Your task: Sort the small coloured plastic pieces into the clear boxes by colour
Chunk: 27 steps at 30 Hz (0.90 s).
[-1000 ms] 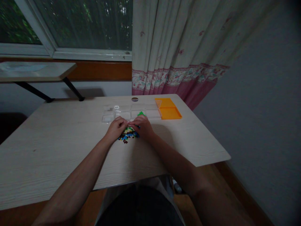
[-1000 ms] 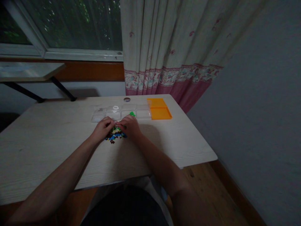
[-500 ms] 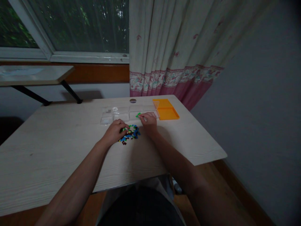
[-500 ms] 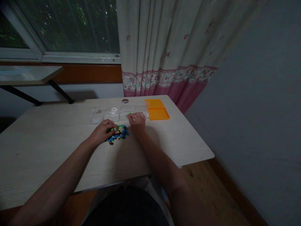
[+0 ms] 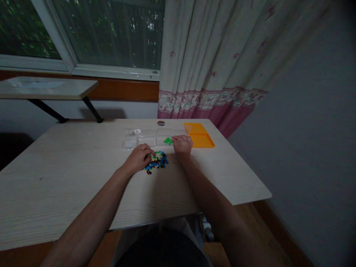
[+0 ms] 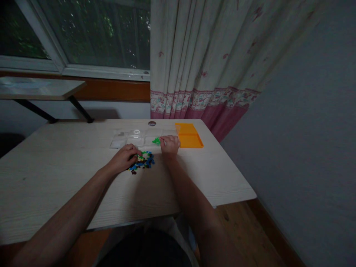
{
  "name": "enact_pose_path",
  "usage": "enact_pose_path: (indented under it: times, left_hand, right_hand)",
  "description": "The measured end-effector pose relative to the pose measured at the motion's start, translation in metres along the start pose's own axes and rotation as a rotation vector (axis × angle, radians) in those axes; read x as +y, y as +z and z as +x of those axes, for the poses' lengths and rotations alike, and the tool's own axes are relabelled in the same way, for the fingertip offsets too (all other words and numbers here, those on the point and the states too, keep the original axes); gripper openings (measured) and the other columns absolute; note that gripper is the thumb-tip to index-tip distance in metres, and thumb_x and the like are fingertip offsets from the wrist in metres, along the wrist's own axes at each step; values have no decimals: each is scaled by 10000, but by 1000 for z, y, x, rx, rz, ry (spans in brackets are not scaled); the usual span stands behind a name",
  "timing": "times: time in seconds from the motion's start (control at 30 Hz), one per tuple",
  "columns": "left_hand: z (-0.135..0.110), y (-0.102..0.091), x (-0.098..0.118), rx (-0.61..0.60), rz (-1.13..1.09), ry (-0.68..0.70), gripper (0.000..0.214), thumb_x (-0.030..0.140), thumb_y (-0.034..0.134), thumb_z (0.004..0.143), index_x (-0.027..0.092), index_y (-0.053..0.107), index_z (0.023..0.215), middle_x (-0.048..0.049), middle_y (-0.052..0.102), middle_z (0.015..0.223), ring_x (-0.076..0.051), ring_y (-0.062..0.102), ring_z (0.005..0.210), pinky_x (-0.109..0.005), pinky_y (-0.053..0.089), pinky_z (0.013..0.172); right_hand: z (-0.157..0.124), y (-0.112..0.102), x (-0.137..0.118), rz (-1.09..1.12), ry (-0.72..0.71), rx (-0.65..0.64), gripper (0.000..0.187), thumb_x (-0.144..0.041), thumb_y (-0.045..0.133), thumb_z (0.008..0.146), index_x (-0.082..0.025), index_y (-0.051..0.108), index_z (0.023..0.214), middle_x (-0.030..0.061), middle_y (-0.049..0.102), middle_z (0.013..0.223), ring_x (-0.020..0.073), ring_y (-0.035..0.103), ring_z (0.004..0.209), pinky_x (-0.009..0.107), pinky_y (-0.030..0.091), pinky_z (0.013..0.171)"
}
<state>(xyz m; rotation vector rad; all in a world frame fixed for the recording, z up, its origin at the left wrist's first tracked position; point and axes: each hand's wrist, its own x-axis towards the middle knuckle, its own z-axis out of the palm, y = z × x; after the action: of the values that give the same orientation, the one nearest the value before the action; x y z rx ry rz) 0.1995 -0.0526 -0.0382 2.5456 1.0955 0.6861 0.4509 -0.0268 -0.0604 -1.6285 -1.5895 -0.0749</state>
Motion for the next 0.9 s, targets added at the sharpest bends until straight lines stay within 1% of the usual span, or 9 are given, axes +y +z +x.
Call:
enact_pose_path:
  times: [0.13,0.2,0.33,0.4,0.47,0.53,0.6,0.7,0.9]
  left_hand:
    - [0,-2,-1,3,13,5,268,163,551,851,210,748,1026,-79,618,971,-239,581,978,-395,455,935]
    - [0,-3,-2,0,10,5,258,184,575,849,213,748,1038,-79,612,976,-242,578,984,-396,453,935]
    - [0,-6,-1,-24,-38,3,247,215,613,846,227,755,1048,-76,606,970,-240,569,978,-387,453,919]
    - [0,-6,-1,-30,-67,4,242,222,617,853,237,757,1049,-73,608,968,-233,568,968,-378,454,913]
    - [0,-5,-2,-29,-80,9,237,226,615,861,240,757,1051,-72,610,970,-230,570,965,-375,454,915]
    - [0,-3,-4,-25,-81,10,228,232,610,871,237,752,1049,-72,611,971,-230,573,970,-372,455,917]
    - [-1,-1,-5,-19,-83,11,215,238,605,880,226,745,1043,-75,611,973,-231,575,982,-372,458,922]
    - [-1,1,-5,-17,-99,14,196,246,600,887,207,735,1025,-84,620,982,-236,575,1003,-377,460,934]
    - [0,-3,-4,-10,-184,-28,206,233,602,854,200,720,1020,-76,626,975,-230,580,999,-378,471,932]
  right_hand:
    - [-1,1,1,-18,-49,-17,248,-351,563,964,-244,776,1033,87,712,1037,264,511,1043,424,327,970]
    - [-2,0,1,-12,-50,-16,261,-333,539,976,-242,767,1064,83,716,1056,258,517,1047,418,329,975]
    - [-1,-5,-3,26,-65,-45,263,-332,538,977,-231,771,1047,78,727,1039,243,533,1037,400,348,967]
    - [-2,-8,-8,64,-145,-113,232,-323,570,963,-234,775,1024,73,729,1019,227,544,1028,385,359,957]
    - [-6,-12,-16,100,-276,-219,187,-321,615,942,-246,782,978,60,731,986,211,553,1018,368,365,942]
    - [-12,-17,-26,106,-414,-328,152,-348,663,916,-264,789,922,45,728,952,206,553,1001,359,361,915]
    - [-18,-21,-34,82,-491,-410,147,-390,697,894,-279,794,895,31,718,913,206,546,974,363,349,888]
    - [-24,-25,-44,18,-512,-478,162,-411,720,876,-275,795,923,30,702,914,217,532,973,378,339,877]
    - [-27,-28,-56,-57,-531,-536,108,-301,702,888,-257,793,928,51,687,909,237,511,975,390,353,863]
